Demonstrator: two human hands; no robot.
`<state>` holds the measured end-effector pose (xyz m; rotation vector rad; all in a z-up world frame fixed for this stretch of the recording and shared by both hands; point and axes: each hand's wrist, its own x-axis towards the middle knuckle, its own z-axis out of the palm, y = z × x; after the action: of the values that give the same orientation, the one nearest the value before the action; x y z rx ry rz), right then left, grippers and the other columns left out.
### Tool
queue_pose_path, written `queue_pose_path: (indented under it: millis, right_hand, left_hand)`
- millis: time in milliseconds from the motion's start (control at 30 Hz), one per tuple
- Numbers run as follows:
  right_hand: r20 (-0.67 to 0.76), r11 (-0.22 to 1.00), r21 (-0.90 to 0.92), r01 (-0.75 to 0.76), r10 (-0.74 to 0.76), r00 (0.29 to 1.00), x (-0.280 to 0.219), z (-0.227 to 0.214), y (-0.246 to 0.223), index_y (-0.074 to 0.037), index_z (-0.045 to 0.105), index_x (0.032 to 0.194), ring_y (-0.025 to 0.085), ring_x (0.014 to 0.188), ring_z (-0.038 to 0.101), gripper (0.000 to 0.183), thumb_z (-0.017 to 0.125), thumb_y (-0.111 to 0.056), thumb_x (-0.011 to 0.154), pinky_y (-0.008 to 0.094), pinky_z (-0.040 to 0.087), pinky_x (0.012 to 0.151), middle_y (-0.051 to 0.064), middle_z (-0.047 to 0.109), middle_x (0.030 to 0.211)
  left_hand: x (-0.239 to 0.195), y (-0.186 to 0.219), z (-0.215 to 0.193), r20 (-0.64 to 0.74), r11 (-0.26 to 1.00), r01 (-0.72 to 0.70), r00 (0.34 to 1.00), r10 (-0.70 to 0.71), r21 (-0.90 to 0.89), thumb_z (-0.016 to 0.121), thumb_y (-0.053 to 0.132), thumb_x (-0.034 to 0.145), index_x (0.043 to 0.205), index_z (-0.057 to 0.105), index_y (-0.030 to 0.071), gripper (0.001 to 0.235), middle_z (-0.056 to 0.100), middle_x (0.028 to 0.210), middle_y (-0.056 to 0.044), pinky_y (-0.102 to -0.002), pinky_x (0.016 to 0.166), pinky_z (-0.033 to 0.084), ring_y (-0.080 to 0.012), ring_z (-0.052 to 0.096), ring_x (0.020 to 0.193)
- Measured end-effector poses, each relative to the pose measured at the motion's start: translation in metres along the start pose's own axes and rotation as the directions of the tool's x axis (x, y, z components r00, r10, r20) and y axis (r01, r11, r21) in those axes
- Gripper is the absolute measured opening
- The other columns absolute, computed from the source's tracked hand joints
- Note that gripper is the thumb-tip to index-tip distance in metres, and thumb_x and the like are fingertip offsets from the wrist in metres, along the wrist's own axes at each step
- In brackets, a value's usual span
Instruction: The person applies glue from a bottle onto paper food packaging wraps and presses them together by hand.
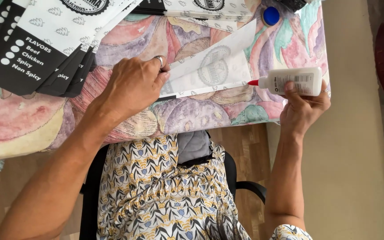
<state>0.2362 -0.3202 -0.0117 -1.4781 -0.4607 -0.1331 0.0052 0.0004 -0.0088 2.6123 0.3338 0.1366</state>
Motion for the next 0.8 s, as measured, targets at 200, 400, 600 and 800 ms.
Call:
queue_pose_path:
  millis: [200, 400, 600, 800]
  right_hand:
    - [0.004, 0.999, 0.039, -0.019, 0.019, 1.000, 0.001, 0.005, 0.003, -0.002, 0.060, 0.092, 0.020, 0.081, 0.061, 0.037, 0.093, -0.001, 0.075, 0.044, 0.061, 0.065, 0.003, 0.054, 0.079]
    - [0.152, 0.985, 0.143, -0.098, 0.076, 0.985, -0.037, 0.059, 0.001, -0.001, 0.066, 0.101, 0.018, 0.081, 0.064, 0.040, 0.092, -0.001, 0.071, 0.034, 0.058, 0.072, 0.005, 0.066, 0.085]
    - [0.410, 0.939, 0.300, -0.168, 0.032, 0.911, -0.088, 0.141, -0.022, -0.002, 0.070, 0.107, 0.025, 0.094, 0.072, 0.037, 0.090, -0.006, 0.076, 0.036, 0.067, 0.076, 0.008, 0.073, 0.102]
    - [0.497, 0.928, 0.286, -0.237, 0.068, 0.865, -0.114, 0.182, -0.029, 0.000, 0.067, 0.096, 0.025, 0.084, 0.074, 0.027, 0.088, -0.007, 0.079, 0.033, 0.067, 0.067, 0.013, 0.074, 0.094]
  left_hand:
    - [0.000, -0.001, -0.005, 0.026, 1.000, -0.009, 1.000, 0.010, -0.029, 0.063, 0.019, 0.107, 0.104, 0.067, 0.005, 0.015, 0.059, 0.059, 0.002, -0.027, 0.036, 0.044, -0.0097, 0.045, 0.040]
    - [0.005, 0.001, -0.011, 0.016, 0.988, -0.012, 1.000, 0.014, -0.151, 0.065, 0.013, 0.104, 0.094, 0.069, 0.004, 0.014, 0.070, 0.068, -0.001, -0.028, 0.041, 0.049, -0.0095, 0.051, 0.040]
    - [0.012, -0.005, -0.016, 0.035, 0.969, 0.010, 0.999, -0.001, -0.246, 0.071, 0.020, 0.098, 0.102, 0.072, 0.007, 0.013, 0.075, 0.075, -0.003, -0.028, 0.043, 0.050, -0.0121, 0.059, 0.047]
    - [0.013, -0.007, -0.032, 0.187, 0.933, 0.109, 0.981, -0.046, -0.342, 0.058, 0.033, 0.107, 0.104, 0.069, 0.010, 0.026, 0.073, 0.078, -0.003, -0.025, 0.041, 0.045, -0.0124, 0.062, 0.052]
